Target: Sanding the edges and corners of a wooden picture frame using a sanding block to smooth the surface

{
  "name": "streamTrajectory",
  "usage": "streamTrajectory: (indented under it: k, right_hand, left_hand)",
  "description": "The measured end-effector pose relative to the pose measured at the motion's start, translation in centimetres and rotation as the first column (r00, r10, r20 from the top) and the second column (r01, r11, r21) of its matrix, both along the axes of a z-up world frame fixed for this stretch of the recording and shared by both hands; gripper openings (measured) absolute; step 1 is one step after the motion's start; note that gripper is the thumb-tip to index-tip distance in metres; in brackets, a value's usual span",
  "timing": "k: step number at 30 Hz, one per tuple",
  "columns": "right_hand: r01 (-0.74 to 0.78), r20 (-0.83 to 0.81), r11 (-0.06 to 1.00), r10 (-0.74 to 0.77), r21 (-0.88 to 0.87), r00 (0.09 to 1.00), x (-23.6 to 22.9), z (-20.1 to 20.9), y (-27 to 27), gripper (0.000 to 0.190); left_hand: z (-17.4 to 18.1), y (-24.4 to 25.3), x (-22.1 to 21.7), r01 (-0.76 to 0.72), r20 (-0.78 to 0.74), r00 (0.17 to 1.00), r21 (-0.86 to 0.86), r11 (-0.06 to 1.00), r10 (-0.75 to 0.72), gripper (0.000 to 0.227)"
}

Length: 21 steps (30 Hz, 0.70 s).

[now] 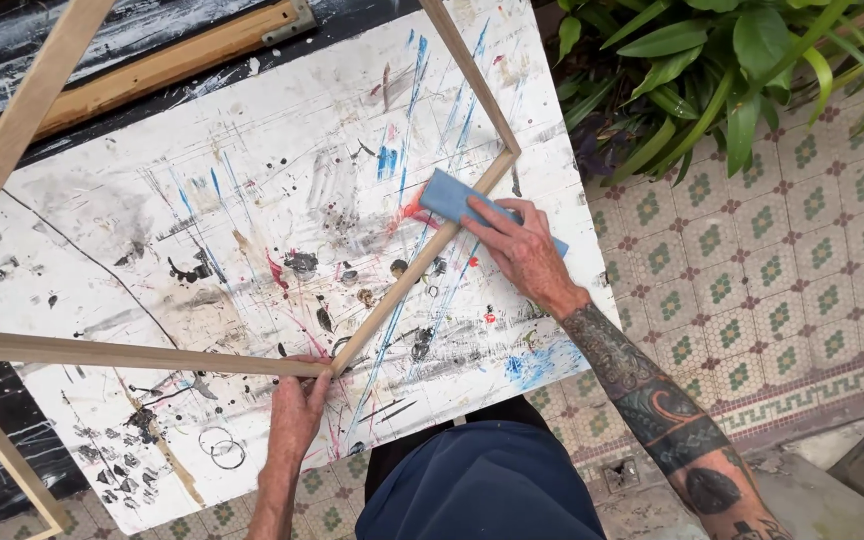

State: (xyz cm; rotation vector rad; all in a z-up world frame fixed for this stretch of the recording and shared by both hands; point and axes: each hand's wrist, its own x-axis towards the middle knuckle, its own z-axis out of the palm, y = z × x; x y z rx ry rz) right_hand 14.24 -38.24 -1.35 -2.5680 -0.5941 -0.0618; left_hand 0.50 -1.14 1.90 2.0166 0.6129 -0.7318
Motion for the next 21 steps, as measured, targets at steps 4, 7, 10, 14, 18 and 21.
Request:
streamTrajectory:
  k: [4, 7, 10, 14, 18, 21]
  right_hand:
    - [0.000, 0.039, 0.996, 0.004, -0.085, 0.999, -0.7, -2.9, -3.4, 0.065]
    - [0.225, -0.129, 0.974, -0.218, 0.041, 0.967, 1.3, -0.1, 0.3, 0.046]
    - [0.099, -0.171, 0.995, -0.094, 0.021, 0.981, -1.8, -2.4, 2.5, 0.047]
    - [0.039, -0.214, 0.998, -0.047, -0.039, 0.976, -1.9, 0.1, 0.1, 0.049]
    - [0.190, -0.142, 0.982, -0.187, 0.007, 0.972, -1.3, -0.1, 3.6, 0.041]
    - [0.091, -0.189, 0.996, -0.091, -0.005, 0.978, -3.8, -0.3, 4.1, 0.044]
  left_hand:
    - [0.4, -0.2, 0.2, -0.044, 0.062, 0.997, -0.039, 0.998, 0.047, 0.020]
    - [1.9, -0.6, 0.9, 0.016, 0.031, 0.999, 0.020, 1.000, -0.016, 0.031]
    - [4.0, -1.5, 2.2, 0.034, -0.044, 0.999, 0.045, 0.998, -0.032, 0.032]
    - [5.4, -2.0, 2.7, 0.038, -0.052, 0.998, 0.098, 0.994, -0.033, 0.035]
    - [6.5, -2.5, 2.9, 0.087, -0.045, 0.996, 0.145, 0.986, -0.082, 0.041]
    - [6.0, -2.2, 2.8, 0.087, -0.036, 0.996, 0.119, 0.989, -0.083, 0.039]
